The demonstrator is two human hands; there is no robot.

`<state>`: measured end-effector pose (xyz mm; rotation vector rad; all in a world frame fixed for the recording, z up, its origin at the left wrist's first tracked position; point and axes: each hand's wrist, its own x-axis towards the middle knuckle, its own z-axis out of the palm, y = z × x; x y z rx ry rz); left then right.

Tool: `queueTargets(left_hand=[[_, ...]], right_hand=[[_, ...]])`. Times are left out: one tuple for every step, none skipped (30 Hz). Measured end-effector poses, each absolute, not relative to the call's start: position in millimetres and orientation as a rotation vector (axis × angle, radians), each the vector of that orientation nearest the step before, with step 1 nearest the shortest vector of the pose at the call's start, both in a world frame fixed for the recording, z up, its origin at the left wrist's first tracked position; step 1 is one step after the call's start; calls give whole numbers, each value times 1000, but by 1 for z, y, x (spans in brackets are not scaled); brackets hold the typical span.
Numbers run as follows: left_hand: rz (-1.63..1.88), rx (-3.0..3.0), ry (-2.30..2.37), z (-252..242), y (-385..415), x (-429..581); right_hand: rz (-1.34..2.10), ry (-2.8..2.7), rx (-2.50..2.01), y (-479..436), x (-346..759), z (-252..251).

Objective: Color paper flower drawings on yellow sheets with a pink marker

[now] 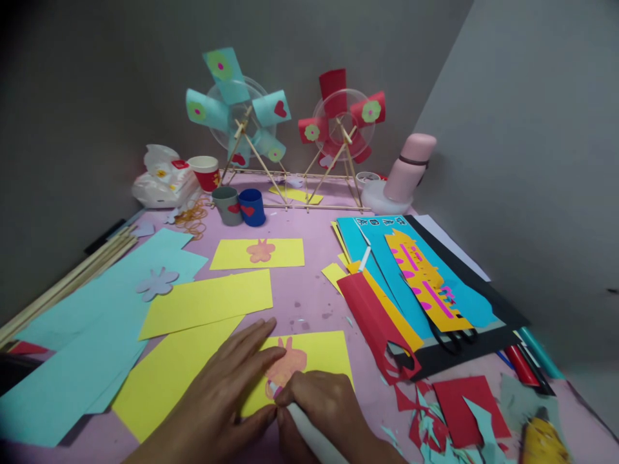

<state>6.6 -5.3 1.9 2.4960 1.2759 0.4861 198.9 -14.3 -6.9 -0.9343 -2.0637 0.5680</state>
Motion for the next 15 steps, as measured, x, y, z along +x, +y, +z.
queueTargets(left_hand=[[484,2496,1277,2,-6,7],[486,2497,1279,3,-6,7],[488,2496,1281,3,-6,7],[494,2495,1283,4,-6,7],[499,2494,1284,4,-6,7],[504,2491,1288,5,-6,7],[509,2489,1290,5,-6,8],[517,2490,1291,5,-6,8],[520,2491,1291,5,-6,8],[521,2495,1292,5,-6,8],[519,2498,1294,4,-6,8],[518,2502,1294,4,-6,8],[513,2507,1292,3,-6,7],[509,2511,1293,3,-6,7],[506,2514,1292,3,-6,7]], right_hand=[[574,-2071,-941,-14,199,-7],[583,-2077,-947,-14,199,-8],[592,-2082,-952,-14,199,-7],[591,-2083,-954,-14,198,-7],[586,-2083,-952,-14,198,-6],[574,-2074,-948,-13,197,-4],[564,-2065,-942,-13,197,-3],[558,-2057,-940,-13,196,-2],[563,-2052,-937,-13,196,-1],[582,-2052,-936,-13,197,0],[612,-2060,-934,-13,197,-1],[642,-2067,-928,-13,198,-1],[670,-2073,-920,-13,199,-2],[687,-2069,-912,-13,200,-2],[695,-2063,-907,-13,201,-3]])
